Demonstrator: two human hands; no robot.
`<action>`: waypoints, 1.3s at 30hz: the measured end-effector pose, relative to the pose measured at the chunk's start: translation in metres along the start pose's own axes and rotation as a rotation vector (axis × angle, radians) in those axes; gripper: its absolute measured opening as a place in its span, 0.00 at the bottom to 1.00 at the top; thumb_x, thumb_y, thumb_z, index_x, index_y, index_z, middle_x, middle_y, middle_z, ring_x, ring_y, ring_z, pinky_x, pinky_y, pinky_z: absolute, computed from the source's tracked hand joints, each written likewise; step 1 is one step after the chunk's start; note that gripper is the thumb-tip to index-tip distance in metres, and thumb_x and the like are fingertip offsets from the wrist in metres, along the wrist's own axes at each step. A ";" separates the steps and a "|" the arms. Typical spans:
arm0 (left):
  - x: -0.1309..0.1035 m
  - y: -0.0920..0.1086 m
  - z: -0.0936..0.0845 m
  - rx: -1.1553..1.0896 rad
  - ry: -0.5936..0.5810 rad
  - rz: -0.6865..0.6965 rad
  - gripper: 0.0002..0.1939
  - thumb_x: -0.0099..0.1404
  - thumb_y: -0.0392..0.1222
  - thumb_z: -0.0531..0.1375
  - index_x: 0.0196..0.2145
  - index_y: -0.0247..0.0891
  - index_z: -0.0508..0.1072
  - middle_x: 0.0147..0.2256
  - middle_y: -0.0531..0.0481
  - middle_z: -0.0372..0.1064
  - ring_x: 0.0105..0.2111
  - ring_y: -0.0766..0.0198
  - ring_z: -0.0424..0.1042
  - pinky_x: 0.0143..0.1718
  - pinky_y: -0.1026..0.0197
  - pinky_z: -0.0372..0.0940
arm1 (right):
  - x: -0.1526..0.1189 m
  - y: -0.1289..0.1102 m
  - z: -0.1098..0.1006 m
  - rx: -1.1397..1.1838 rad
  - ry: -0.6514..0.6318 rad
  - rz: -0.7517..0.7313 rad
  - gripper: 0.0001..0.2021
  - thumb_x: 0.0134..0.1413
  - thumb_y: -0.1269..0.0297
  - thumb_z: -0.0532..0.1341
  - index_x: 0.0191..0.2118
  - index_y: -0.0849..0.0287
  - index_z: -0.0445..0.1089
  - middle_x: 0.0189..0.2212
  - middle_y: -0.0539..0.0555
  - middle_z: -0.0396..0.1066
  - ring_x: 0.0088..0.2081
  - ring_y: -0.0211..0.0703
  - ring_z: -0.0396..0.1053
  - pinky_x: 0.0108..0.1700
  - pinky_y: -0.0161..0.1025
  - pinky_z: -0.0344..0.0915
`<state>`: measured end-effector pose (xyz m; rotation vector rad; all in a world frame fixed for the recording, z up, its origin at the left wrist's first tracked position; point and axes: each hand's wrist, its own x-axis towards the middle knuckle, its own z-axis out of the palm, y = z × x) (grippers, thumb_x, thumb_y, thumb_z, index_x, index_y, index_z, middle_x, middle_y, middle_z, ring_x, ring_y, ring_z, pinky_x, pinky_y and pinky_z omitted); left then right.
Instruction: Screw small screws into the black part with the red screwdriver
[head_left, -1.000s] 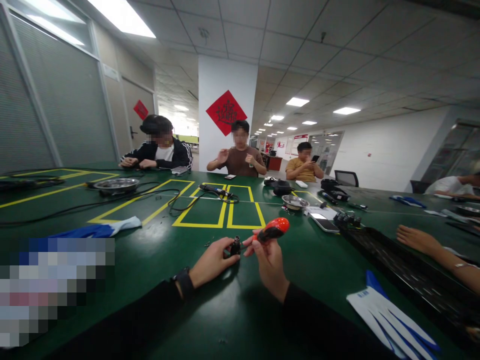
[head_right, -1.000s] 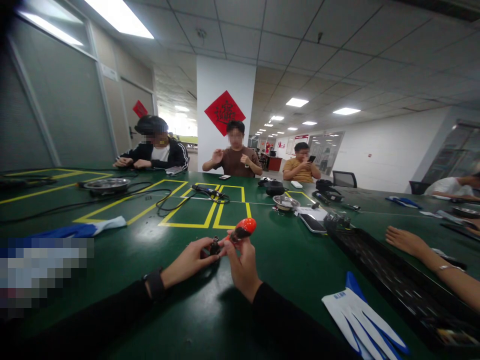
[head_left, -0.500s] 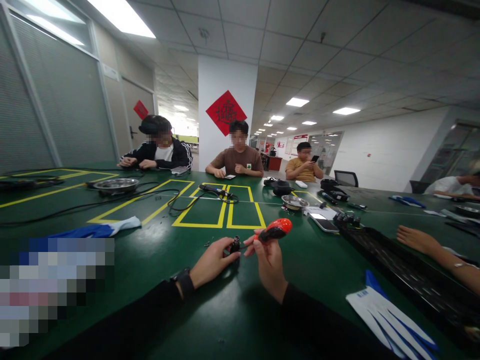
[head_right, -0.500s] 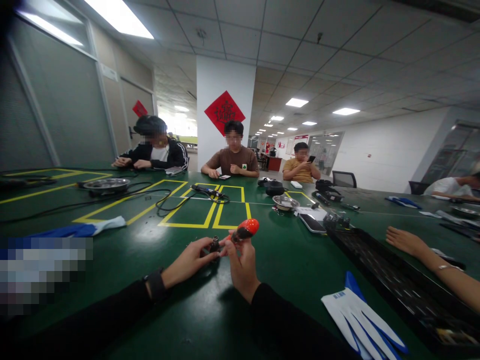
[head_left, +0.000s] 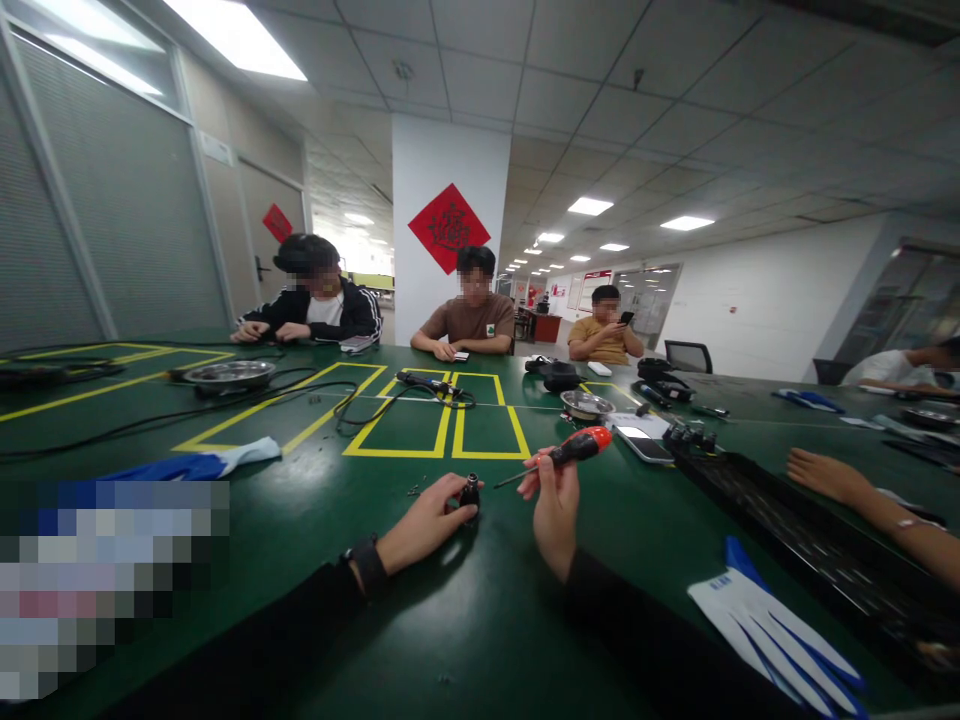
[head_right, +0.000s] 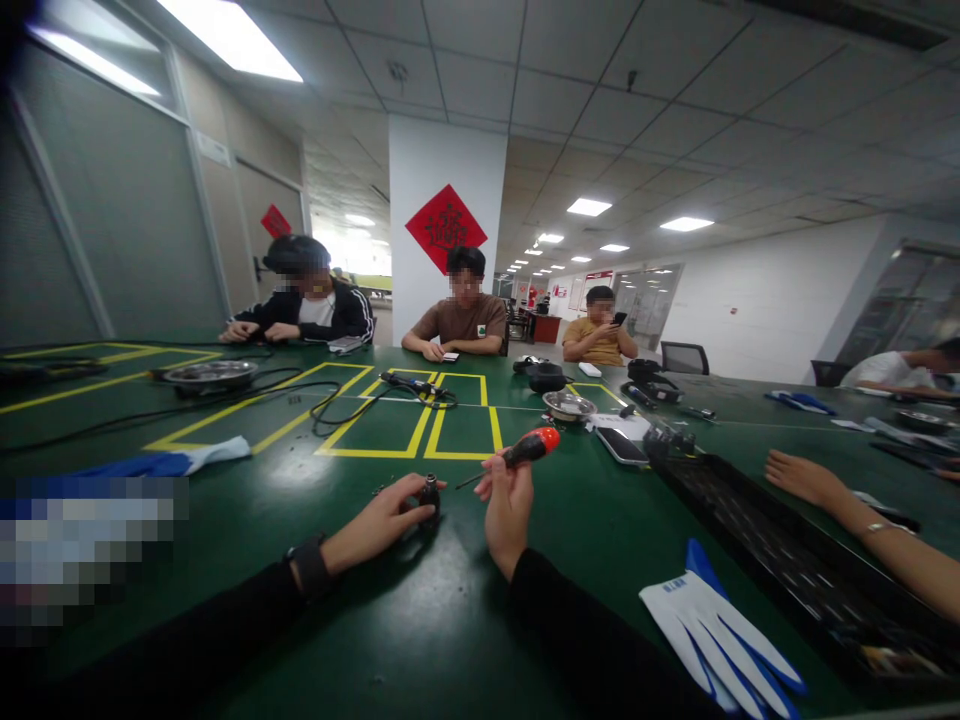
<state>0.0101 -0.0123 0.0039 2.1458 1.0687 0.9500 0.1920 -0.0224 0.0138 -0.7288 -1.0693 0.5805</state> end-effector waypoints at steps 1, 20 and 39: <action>0.001 -0.002 0.000 -0.037 -0.012 -0.014 0.18 0.59 0.43 0.55 0.47 0.38 0.69 0.43 0.46 0.66 0.40 0.60 0.65 0.40 0.61 0.62 | 0.002 0.003 0.000 -0.006 0.008 0.020 0.11 0.57 0.56 0.53 0.38 0.59 0.60 0.27 0.48 0.67 0.19 0.32 0.63 0.21 0.30 0.58; 0.002 0.000 0.000 -0.253 -0.102 -0.110 0.23 0.57 0.43 0.57 0.50 0.35 0.66 0.45 0.45 0.68 0.41 0.59 0.68 0.40 0.59 0.63 | 0.002 0.011 0.000 -0.067 -0.072 0.126 0.13 0.51 0.55 0.58 0.37 0.61 0.64 0.19 0.45 0.63 0.17 0.31 0.59 0.18 0.28 0.56; 0.003 -0.003 -0.001 -0.205 -0.094 -0.086 0.21 0.59 0.49 0.56 0.47 0.35 0.68 0.41 0.46 0.69 0.38 0.60 0.67 0.41 0.59 0.62 | 0.002 0.013 0.001 -0.043 -0.115 0.162 0.14 0.50 0.55 0.59 0.36 0.62 0.63 0.16 0.44 0.62 0.16 0.31 0.58 0.17 0.28 0.55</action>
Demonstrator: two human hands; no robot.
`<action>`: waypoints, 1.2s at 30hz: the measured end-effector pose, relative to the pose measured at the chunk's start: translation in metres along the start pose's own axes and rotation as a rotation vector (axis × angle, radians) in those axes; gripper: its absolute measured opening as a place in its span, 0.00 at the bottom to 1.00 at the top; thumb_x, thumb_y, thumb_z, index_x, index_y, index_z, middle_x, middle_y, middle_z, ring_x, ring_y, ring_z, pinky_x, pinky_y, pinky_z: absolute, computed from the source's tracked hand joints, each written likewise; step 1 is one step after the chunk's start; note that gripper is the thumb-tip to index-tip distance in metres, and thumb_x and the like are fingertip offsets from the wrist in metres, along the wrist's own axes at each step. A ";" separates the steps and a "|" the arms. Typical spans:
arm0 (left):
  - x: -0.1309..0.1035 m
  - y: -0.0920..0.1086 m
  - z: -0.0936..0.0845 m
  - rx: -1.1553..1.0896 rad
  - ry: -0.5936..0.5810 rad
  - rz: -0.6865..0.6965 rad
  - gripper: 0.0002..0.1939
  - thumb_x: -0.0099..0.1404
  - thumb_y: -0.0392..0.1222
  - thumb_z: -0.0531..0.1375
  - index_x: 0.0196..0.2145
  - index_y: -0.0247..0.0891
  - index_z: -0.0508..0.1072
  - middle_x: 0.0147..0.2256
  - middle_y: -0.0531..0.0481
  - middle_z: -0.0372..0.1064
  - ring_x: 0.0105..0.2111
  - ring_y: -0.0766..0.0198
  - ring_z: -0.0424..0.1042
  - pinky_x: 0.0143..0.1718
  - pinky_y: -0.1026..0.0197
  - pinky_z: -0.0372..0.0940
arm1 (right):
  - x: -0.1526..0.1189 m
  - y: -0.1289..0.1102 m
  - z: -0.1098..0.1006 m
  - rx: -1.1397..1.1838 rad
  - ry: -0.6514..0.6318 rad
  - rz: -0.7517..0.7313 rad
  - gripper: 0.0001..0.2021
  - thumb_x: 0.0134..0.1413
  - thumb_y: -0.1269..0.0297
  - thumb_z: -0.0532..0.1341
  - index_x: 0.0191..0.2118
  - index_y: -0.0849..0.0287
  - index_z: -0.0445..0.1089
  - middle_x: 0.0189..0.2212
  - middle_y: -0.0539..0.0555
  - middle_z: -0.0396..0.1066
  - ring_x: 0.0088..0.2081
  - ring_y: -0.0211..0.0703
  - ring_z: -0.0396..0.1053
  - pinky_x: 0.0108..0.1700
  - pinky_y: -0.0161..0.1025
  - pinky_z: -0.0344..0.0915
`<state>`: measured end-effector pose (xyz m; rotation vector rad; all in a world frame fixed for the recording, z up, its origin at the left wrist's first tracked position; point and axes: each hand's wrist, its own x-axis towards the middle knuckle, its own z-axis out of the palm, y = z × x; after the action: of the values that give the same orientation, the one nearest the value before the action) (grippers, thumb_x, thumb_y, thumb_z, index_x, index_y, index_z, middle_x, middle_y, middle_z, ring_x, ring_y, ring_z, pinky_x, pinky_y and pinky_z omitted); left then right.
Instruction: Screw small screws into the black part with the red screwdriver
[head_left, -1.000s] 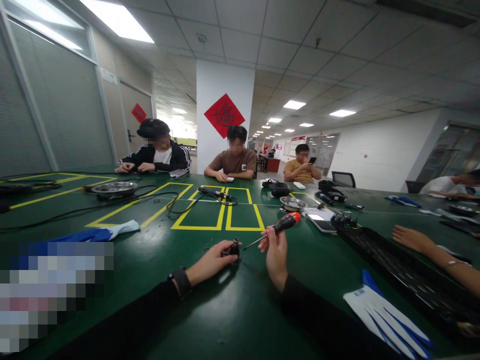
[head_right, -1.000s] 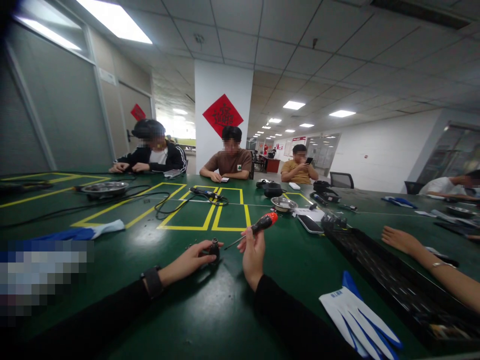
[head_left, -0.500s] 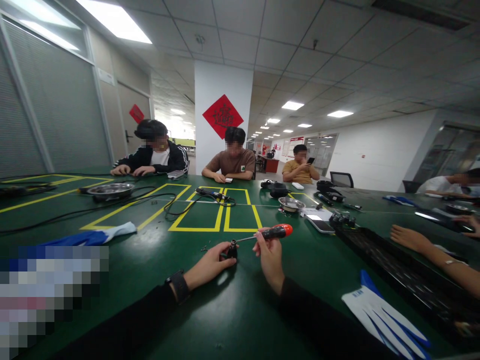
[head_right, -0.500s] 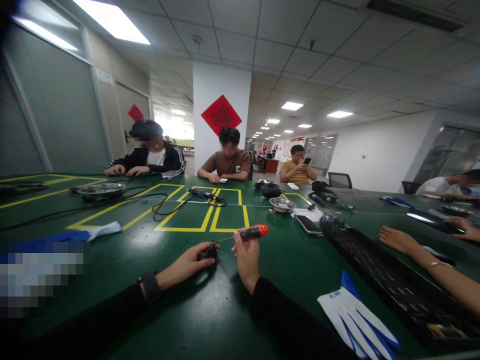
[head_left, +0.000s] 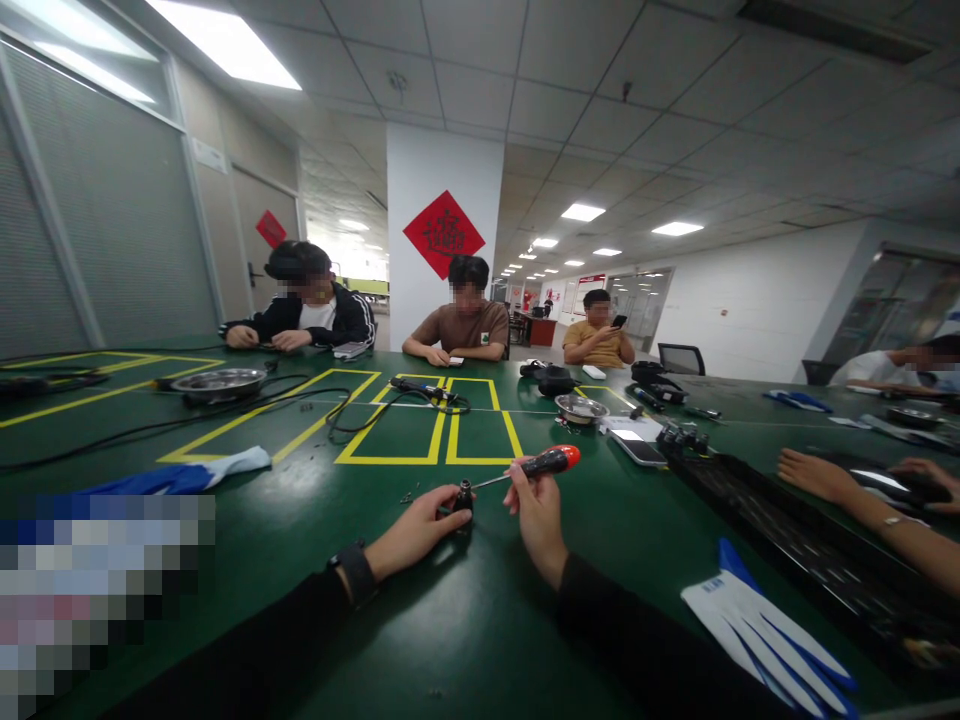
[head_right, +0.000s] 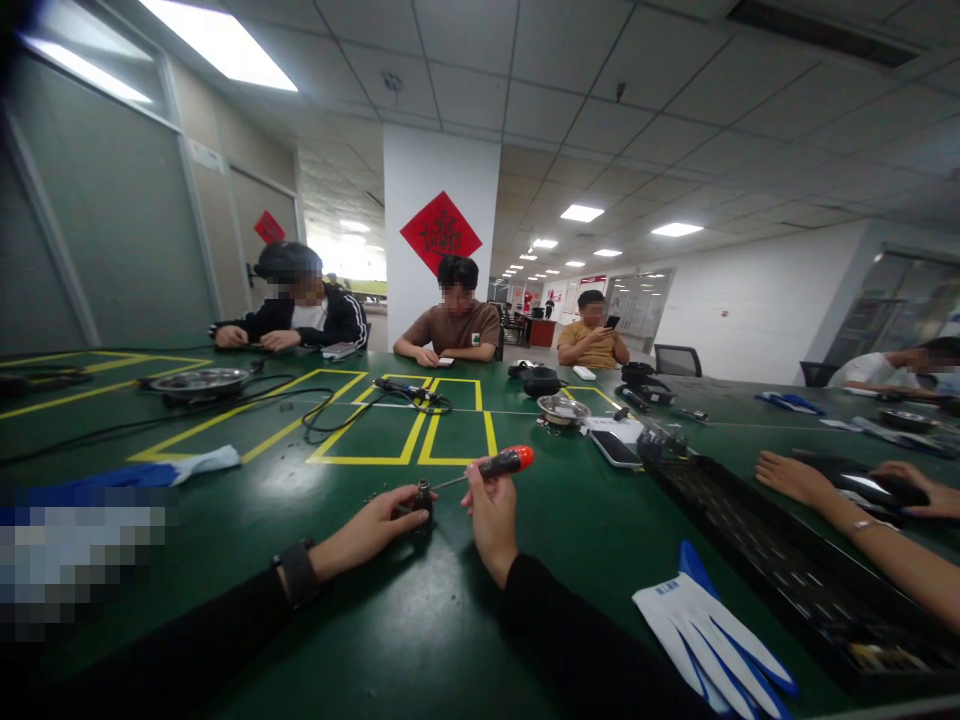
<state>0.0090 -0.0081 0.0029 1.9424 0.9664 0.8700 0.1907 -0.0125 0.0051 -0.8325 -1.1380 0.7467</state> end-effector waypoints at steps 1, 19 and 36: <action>0.000 0.000 0.000 -0.004 -0.003 -0.001 0.21 0.59 0.48 0.56 0.47 0.35 0.68 0.41 0.46 0.69 0.38 0.60 0.67 0.41 0.59 0.62 | 0.000 0.000 0.000 0.001 -0.003 0.002 0.14 0.50 0.55 0.59 0.36 0.61 0.63 0.16 0.44 0.62 0.16 0.31 0.58 0.17 0.28 0.55; -0.003 -0.001 0.002 0.268 0.165 0.105 0.25 0.52 0.47 0.62 0.48 0.38 0.66 0.42 0.46 0.68 0.41 0.56 0.67 0.44 0.56 0.61 | 0.004 0.008 -0.002 -0.080 -0.051 0.036 0.12 0.47 0.58 0.62 0.34 0.61 0.65 0.19 0.46 0.63 0.18 0.33 0.62 0.17 0.28 0.56; -0.007 0.012 0.003 0.244 0.160 0.111 0.26 0.52 0.38 0.59 0.50 0.39 0.63 0.40 0.49 0.70 0.39 0.60 0.69 0.44 0.61 0.62 | 0.003 0.010 -0.007 -0.233 -0.043 0.148 0.14 0.45 0.53 0.61 0.29 0.60 0.69 0.26 0.52 0.68 0.29 0.42 0.67 0.28 0.35 0.63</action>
<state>0.0120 -0.0197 0.0098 2.1752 1.1093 1.0240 0.1970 -0.0059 -0.0039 -1.1102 -1.2266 0.7650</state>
